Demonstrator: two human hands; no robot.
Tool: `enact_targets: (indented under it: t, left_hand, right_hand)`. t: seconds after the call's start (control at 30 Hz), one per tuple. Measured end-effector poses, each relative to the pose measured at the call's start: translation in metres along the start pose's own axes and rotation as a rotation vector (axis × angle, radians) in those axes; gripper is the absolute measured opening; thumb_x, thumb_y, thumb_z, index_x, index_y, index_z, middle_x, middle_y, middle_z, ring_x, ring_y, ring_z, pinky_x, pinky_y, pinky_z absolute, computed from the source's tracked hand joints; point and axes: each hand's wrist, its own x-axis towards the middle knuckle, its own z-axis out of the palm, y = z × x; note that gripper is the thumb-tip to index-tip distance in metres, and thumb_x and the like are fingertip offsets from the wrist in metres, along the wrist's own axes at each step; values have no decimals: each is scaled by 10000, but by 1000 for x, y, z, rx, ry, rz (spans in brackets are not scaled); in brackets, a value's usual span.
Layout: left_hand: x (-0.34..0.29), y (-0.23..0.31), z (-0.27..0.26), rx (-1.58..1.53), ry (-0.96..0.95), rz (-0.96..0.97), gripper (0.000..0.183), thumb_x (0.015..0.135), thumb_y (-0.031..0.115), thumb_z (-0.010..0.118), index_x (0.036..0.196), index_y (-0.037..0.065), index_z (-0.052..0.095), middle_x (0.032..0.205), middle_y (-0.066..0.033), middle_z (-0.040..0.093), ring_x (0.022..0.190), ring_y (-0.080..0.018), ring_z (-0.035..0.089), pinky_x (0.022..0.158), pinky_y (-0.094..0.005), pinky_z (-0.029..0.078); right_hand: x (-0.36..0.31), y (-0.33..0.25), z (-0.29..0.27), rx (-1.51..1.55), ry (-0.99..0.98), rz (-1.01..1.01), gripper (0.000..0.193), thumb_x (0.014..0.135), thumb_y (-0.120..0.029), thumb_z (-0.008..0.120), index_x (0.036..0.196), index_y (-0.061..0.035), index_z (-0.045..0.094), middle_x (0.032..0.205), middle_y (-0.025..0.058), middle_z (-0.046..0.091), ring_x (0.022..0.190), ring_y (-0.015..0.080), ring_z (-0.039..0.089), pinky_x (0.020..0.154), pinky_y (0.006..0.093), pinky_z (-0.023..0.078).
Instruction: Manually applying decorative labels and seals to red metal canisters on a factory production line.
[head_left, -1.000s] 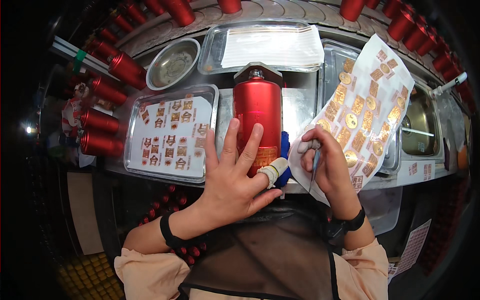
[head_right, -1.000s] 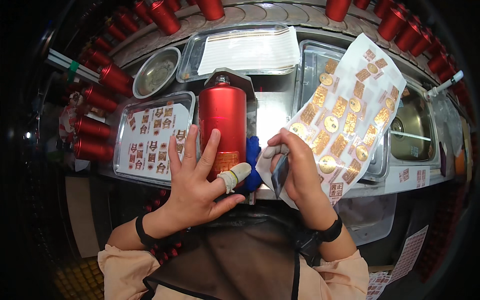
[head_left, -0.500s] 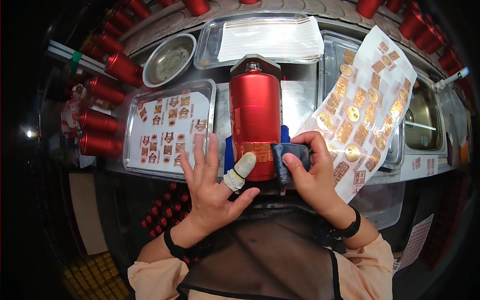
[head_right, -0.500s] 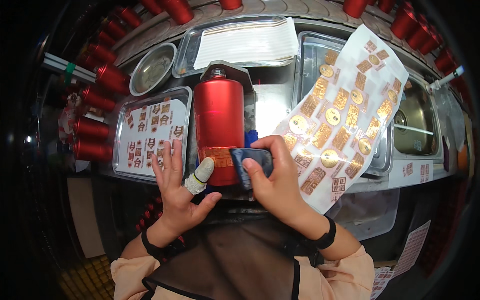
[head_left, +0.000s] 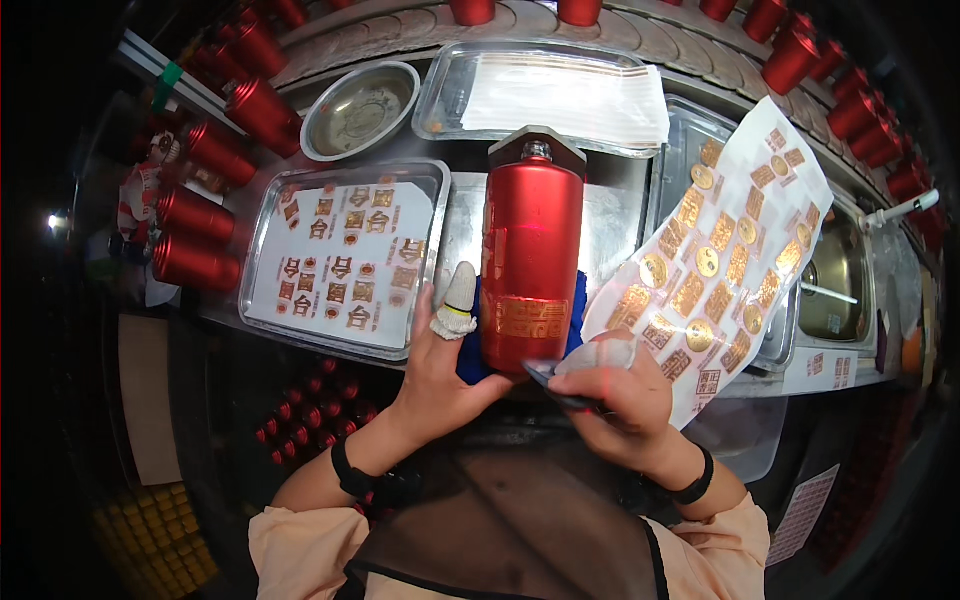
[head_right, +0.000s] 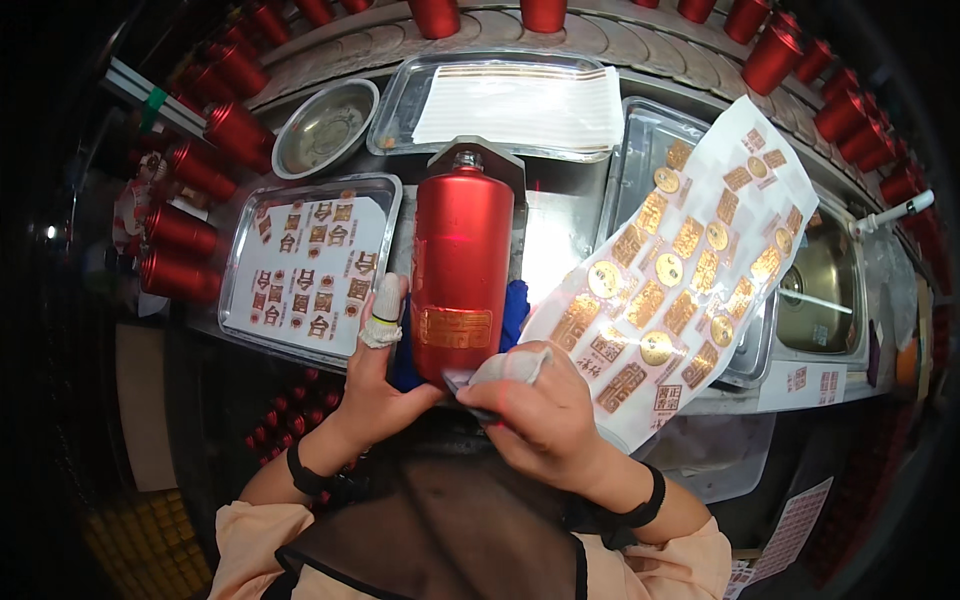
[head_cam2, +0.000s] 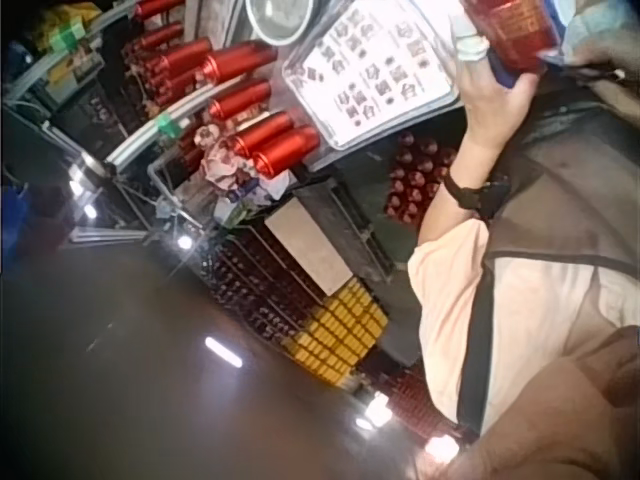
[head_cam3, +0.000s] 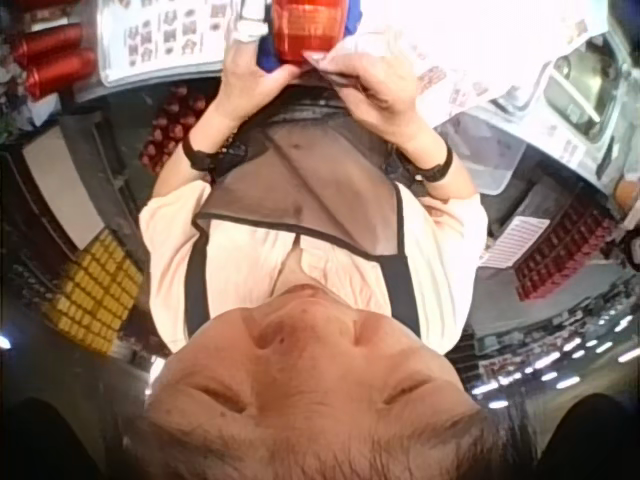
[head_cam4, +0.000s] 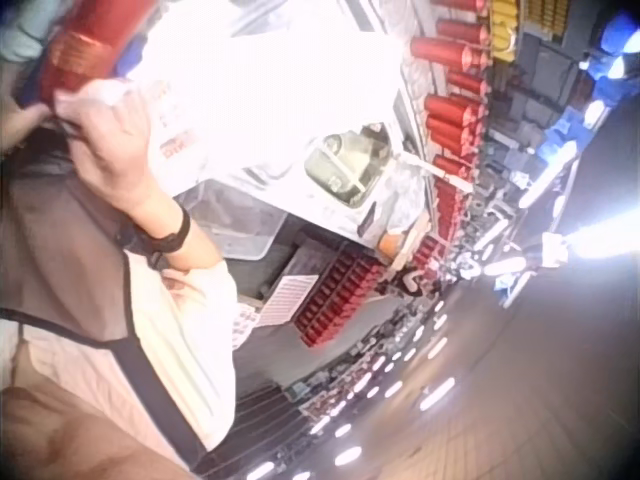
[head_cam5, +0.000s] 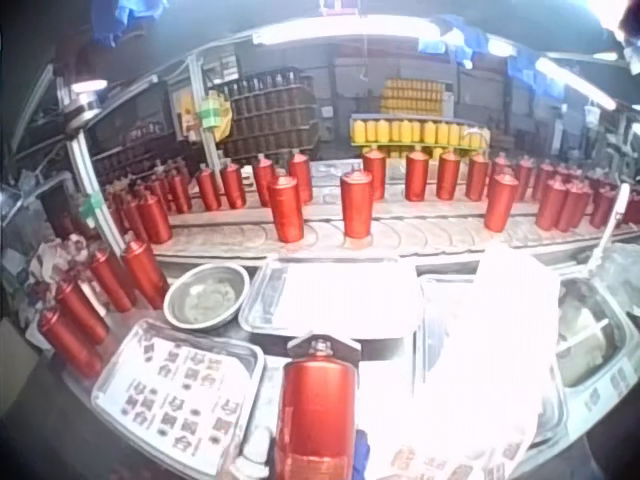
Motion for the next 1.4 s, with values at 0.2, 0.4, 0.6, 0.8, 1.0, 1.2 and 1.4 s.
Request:
enact_targets:
  t: [0.2,0.4,0.6,0.8,1.0,1.2,1.4]
  left_hand:
    - [1,-5,11,-104,76,-56,900,687,174,842,1456,-7,411,1471,-267,438,1334,-453,448,1132,-574,304]
    - [14,-2,3,20,11,97,713,689,127,805,1366,71,588,1417,-289,500,1274,-403,540,1122,-549,337]
    - [18,9,-3,-3,93,127,728,657,127,819,1351,76,605,1351,-282,563,1228,-395,580,1098,-554,369]
    - [14,11,-1,59,155,123,734,655,159,845,1335,41,597,1373,-287,543,1212,-386,595,1071,-568,385]
    - [13,6,-3,55,151,141,669,675,187,842,1305,82,642,1411,-295,502,1215,-397,590,1063,-570,389]
    - [7,-2,-3,74,70,144,578,700,174,834,1259,146,691,1460,-298,453,1296,-411,530,1088,-578,355]
    - [2,-8,1,52,65,127,653,682,121,804,1315,186,657,1493,-274,424,1316,-389,515,1097,-593,329]
  right_hand:
    - [11,37,13,290,314,530,273,868,-94,747,1062,-21,570,908,42,639,840,105,612,728,253,499]
    - [11,32,8,451,379,610,280,894,-68,736,1087,-35,535,949,25,634,800,48,603,687,187,498]
    - [11,22,12,77,426,415,239,856,-69,759,1024,-23,596,891,43,619,782,125,581,737,255,470]
    - [8,9,21,-178,237,-22,308,691,65,786,957,-63,701,846,67,657,748,216,615,679,310,481]
    - [1,2,10,78,253,230,303,666,59,751,955,-20,701,826,75,686,751,229,620,687,323,473]
    - [9,4,5,-105,36,-74,340,636,110,684,939,-42,709,860,93,682,787,261,616,716,356,483]
    - [7,3,10,40,223,190,230,733,80,728,917,-46,675,819,92,690,714,212,633,648,305,483]
